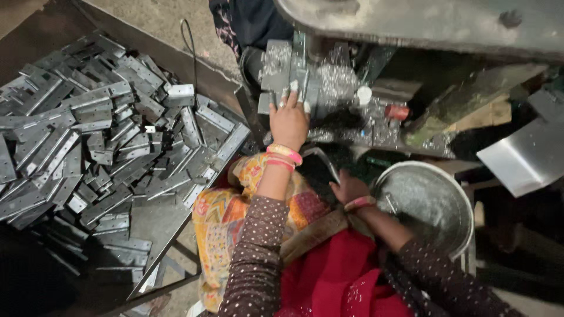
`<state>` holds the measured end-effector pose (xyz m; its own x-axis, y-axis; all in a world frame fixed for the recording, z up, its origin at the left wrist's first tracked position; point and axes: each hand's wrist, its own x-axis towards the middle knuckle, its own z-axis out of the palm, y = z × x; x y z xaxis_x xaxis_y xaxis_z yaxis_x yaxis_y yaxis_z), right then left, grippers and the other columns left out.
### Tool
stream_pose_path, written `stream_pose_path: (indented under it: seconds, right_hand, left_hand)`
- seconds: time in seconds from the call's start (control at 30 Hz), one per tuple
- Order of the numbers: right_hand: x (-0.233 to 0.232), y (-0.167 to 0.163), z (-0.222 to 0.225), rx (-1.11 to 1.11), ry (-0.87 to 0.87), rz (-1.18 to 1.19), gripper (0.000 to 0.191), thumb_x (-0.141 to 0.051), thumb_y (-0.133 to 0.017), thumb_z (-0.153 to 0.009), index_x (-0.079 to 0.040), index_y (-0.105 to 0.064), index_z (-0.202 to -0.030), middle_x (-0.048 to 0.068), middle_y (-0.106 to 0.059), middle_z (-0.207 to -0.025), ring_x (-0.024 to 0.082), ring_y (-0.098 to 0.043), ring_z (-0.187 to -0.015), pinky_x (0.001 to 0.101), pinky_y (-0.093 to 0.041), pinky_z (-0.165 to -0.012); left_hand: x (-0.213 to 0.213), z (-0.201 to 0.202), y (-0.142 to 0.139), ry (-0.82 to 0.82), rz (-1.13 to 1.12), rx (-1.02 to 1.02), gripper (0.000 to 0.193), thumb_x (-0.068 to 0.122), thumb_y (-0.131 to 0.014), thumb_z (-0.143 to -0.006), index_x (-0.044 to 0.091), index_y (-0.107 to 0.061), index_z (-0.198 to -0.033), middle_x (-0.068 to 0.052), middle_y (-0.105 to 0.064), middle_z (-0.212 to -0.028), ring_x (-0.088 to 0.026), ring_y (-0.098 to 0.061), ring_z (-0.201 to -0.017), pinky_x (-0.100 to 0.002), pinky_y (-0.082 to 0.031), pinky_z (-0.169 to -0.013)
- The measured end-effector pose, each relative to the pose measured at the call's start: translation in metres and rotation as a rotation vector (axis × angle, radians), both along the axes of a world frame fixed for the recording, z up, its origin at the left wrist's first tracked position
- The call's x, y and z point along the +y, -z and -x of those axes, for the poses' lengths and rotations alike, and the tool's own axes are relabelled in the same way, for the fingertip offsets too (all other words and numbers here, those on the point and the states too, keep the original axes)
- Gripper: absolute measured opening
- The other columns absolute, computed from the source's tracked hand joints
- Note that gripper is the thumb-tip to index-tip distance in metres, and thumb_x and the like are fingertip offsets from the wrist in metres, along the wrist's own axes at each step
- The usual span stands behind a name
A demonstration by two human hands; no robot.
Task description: The person sits on the floor and repeatedly picks up metal brackets from a bin, places them into a press machine, and operates the lever to process them. The processed brackets are dropped back into the bin.
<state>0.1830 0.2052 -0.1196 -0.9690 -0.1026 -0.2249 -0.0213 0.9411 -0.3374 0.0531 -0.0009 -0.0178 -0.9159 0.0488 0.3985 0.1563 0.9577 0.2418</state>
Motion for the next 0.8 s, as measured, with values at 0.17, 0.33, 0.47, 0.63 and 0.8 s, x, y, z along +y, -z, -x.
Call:
stream_pose_path:
  seconds: [0.17, 0.33, 0.47, 0.63, 0.8]
  right_hand:
    - [0.004, -0.029, 0.033, -0.096, -0.095, -0.038, 0.068, -0.055, -0.072, -0.085, -0.002, -0.053, -0.123, 0.029, -0.07, -0.101, 0.049, -0.069, -0.097, 0.0563, -0.055, -0.083]
    - [0.012, -0.05, 0.065, -0.068, -0.178, -0.027, 0.066, -0.056, -0.077, -0.083, -0.003, -0.062, -0.119, 0.027, -0.071, -0.108, 0.045, -0.07, -0.104, 0.0533, -0.056, -0.088]
    - [0.007, -0.016, 0.021, 0.041, -0.074, 0.019, 0.058, -0.051, -0.072, -0.088, -0.003, -0.06, -0.118, 0.027, -0.072, -0.098, 0.048, -0.07, -0.093, 0.0563, -0.056, -0.081]
    - [0.001, -0.002, 0.0, -0.051, -0.007, -0.02, 0.063, -0.046, -0.068, -0.091, 0.001, -0.051, -0.13, 0.029, -0.072, -0.089, 0.049, -0.07, -0.084, 0.0574, -0.057, -0.074]
    - [0.007, -0.04, 0.046, -0.063, -0.179, -0.086, 0.07, -0.054, -0.076, -0.082, 0.001, -0.055, -0.119, 0.028, -0.07, -0.105, 0.046, -0.069, -0.1, 0.0528, -0.056, -0.085]
  left_hand:
    - [-0.004, -0.008, 0.009, 0.036, 0.063, 0.001, 0.033, 0.031, -0.066, -0.085, 0.008, -0.076, -0.108, -0.009, -0.061, -0.141, -0.028, -0.056, -0.129, -0.06, -0.035, -0.109]
    - [0.002, 0.022, 0.01, 0.0, 0.108, 0.008, 0.027, 0.025, -0.058, -0.092, 0.01, -0.078, -0.103, -0.01, -0.062, -0.142, -0.028, -0.055, -0.134, -0.059, -0.032, -0.114]
    - [0.002, 0.031, 0.006, -0.003, 0.136, 0.003, 0.03, 0.029, -0.059, -0.09, 0.01, -0.079, -0.102, -0.011, -0.063, -0.138, -0.026, -0.055, -0.132, -0.058, -0.029, -0.118]
    - [-0.003, 0.006, 0.009, -0.007, 0.077, 0.029, 0.031, 0.028, -0.059, -0.094, 0.008, -0.079, -0.107, -0.009, -0.064, -0.139, -0.027, -0.056, -0.133, -0.056, -0.031, -0.118]
    - [0.002, 0.009, 0.01, 0.011, 0.039, 0.135, 0.028, 0.029, -0.062, -0.09, 0.008, -0.08, -0.097, -0.012, -0.065, -0.134, -0.03, -0.058, -0.128, -0.058, -0.033, -0.111]
